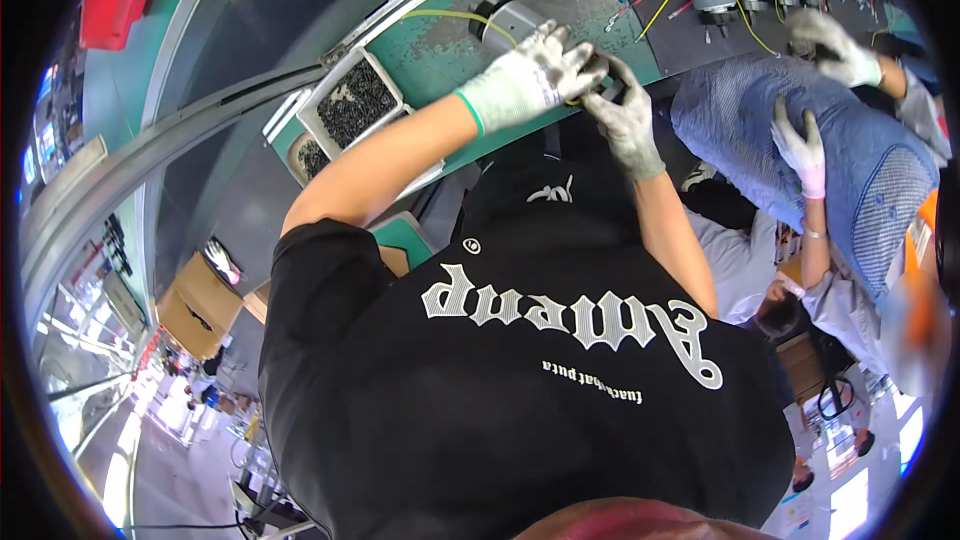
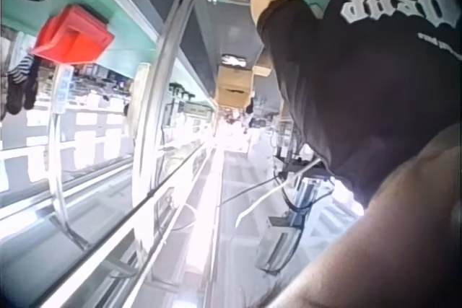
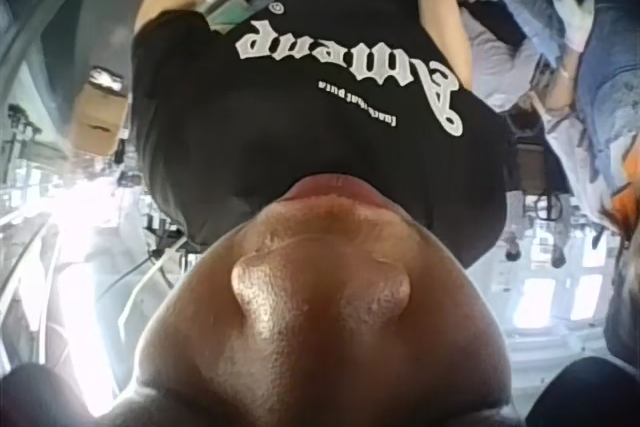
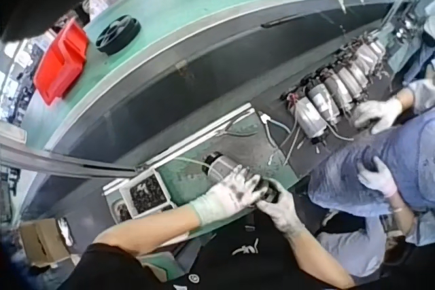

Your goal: Manually assemble and inspect fan motor components on a factory assembly line.

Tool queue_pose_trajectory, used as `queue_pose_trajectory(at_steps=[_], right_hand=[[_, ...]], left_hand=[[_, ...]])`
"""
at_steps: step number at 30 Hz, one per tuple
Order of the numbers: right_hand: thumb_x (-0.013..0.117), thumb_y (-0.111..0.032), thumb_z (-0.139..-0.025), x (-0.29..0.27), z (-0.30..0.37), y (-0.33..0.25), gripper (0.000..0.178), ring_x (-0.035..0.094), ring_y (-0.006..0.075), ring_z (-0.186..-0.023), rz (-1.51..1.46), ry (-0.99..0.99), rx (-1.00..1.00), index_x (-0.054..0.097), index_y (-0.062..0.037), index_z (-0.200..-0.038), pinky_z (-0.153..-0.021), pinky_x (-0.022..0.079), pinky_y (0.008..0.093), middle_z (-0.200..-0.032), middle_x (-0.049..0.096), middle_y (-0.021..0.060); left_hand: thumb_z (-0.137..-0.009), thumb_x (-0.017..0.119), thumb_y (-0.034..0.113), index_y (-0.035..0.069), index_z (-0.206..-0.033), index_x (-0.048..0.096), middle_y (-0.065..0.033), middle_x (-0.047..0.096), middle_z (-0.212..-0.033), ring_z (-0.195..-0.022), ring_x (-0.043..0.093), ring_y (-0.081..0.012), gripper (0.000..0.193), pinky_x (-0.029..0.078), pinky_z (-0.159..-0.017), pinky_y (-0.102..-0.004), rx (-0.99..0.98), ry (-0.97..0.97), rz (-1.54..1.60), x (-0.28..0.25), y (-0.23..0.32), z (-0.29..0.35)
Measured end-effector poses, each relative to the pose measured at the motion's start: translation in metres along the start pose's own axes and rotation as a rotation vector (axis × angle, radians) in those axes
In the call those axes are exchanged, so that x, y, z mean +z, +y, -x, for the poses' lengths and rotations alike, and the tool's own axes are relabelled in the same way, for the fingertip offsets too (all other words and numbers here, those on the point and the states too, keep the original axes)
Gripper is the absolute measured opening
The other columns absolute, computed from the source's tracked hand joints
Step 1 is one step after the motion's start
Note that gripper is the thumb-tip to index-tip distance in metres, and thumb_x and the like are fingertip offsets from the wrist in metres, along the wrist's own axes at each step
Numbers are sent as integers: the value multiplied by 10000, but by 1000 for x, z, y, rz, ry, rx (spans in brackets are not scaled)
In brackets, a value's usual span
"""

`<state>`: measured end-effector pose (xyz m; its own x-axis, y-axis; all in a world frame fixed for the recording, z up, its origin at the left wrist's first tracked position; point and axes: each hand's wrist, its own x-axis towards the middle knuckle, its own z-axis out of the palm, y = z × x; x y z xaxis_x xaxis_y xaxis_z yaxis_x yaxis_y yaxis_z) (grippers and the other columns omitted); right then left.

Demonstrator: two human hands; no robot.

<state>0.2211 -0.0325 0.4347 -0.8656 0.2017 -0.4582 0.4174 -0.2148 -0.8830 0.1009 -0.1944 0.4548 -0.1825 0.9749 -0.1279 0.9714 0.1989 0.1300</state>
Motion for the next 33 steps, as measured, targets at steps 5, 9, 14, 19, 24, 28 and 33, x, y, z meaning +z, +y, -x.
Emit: queue_pose_trajectory(at_steps=[5, 9, 14, 19, 24, 28, 33], right_hand=[[791, -169, -765, 14, -6, 49, 671, 604, 152, -1050, -93, 177, -129, 534, 32, -1352, -927, 504, 297, -1220, 626, 105], [767, -196, -773, 18, 7, 65, 635, 590, 279, -1143, 378, 342, -253, 534, -27, -1339, -998, 477, 382, -1257, 590, 166], [779, -267, -747, 10, 9, 85, 685, 557, 344, -1206, 411, 462, -119, 515, -41, -1338, -1042, 453, 425, -1271, 562, 187], [802, -357, -704, 9, -3, 87, 829, 483, 413, -1233, 585, 415, -177, 440, 8, -1355, -1080, 405, 472, -1314, 507, 236], [799, -380, -689, 30, 6, 73, 842, 466, 443, -1217, 622, 468, -223, 452, -9, -1362, -1077, 369, 520, -1259, 542, 263], [812, -296, -668, 10, 16, 86, 812, 485, 438, -1199, 561, 517, -108, 449, -9, -1336, -1058, 396, 503, -1273, 517, 260], [818, -236, -674, 3, 25, 94, 701, 516, 428, -1107, 426, 453, -85, 450, -15, -1229, -988, 440, 500, -1177, 505, 240]], left_hand=[[-912, 517, 151, 191, -1394, 503, -128, 511, -1412, -1343, 469, -355, 484, 350, -1169, -486, 128, 137, 11, 41, -26, -8], [-807, 697, 184, 139, -1384, 513, -140, 488, -1439, -1356, 460, -327, 608, 328, -1179, -463, 179, 180, 170, 39, -35, 8], [-759, 783, 482, -70, -1331, 512, -247, 653, -1217, -1182, 614, -368, 841, 473, -1031, -416, -1078, 398, 637, 26, -45, -7], [-706, 755, 593, -174, -1318, 422, -346, 545, -1321, -1247, 561, -398, 1037, 447, -1056, -403, -1450, 218, 792, 55, -65, -77], [-701, 726, 368, -123, -1375, 357, -337, 489, -1385, -1307, 492, -424, 912, 388, -1121, -436, -1519, 735, 739, 82, -73, -90], [-720, 753, 405, -39, -1414, 366, -323, 480, -1375, -1286, 504, -436, 910, 430, -1090, -457, -1773, 506, 807, 57, -23, -115], [-738, 744, 427, -53, -1400, 387, -334, 461, -1402, -1281, 516, -433, 892, 434, -1087, -453, -1809, 408, 762, 38, -7, -118]])
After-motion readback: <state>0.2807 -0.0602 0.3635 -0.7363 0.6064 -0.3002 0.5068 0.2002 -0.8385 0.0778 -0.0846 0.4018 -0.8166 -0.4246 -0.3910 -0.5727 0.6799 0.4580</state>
